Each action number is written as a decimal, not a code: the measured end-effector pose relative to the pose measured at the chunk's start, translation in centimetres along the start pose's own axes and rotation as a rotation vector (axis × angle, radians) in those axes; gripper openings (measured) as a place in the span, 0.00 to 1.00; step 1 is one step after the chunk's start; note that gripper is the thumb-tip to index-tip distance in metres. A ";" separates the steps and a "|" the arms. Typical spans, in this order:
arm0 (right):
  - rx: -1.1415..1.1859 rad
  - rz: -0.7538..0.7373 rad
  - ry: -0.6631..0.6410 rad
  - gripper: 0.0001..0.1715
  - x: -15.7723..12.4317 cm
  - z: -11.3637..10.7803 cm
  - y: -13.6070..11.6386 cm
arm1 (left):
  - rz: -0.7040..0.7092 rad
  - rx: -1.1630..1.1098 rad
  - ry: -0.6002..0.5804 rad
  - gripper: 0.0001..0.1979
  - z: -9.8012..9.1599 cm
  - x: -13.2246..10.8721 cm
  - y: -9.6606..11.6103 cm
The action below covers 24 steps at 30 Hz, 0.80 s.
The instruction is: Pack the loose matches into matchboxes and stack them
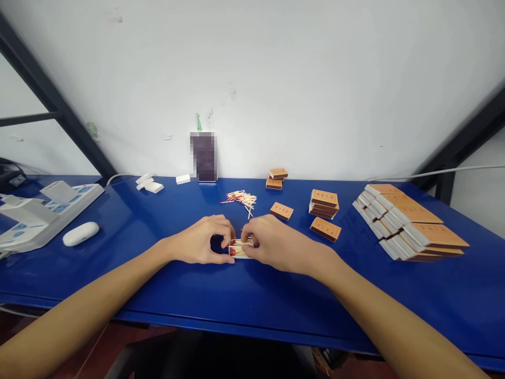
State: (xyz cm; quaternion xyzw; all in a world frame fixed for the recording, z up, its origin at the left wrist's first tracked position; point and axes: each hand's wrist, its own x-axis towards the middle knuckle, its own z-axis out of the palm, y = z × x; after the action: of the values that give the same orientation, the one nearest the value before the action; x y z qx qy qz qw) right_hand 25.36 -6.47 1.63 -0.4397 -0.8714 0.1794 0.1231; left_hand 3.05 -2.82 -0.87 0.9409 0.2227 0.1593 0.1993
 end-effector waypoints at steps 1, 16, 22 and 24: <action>-0.030 0.012 0.031 0.09 0.1 -0.1 0.3 | 0.006 -0.006 -0.001 0.18 0.0 0.0 0.0; -0.042 0.057 -0.027 0.15 0.9 -0.2 3.8 | -0.011 -0.023 -0.002 0.12 -0.1 -0.1 0.2; 0.080 0.111 -0.131 0.09 1.1 -0.1 3.1 | 0.006 -0.016 -0.005 0.12 -0.1 -0.1 0.2; 0.076 0.151 -0.142 0.07 1.2 0.0 3.0 | 0.018 -0.002 -0.014 0.11 -0.2 -0.1 0.1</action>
State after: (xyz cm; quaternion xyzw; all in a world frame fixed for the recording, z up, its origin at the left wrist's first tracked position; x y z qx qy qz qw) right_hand 26.85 -3.85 0.43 -0.4852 -0.8349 0.2519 0.0638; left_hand 2.94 -2.94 -0.68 0.9438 0.2128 0.1546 0.2002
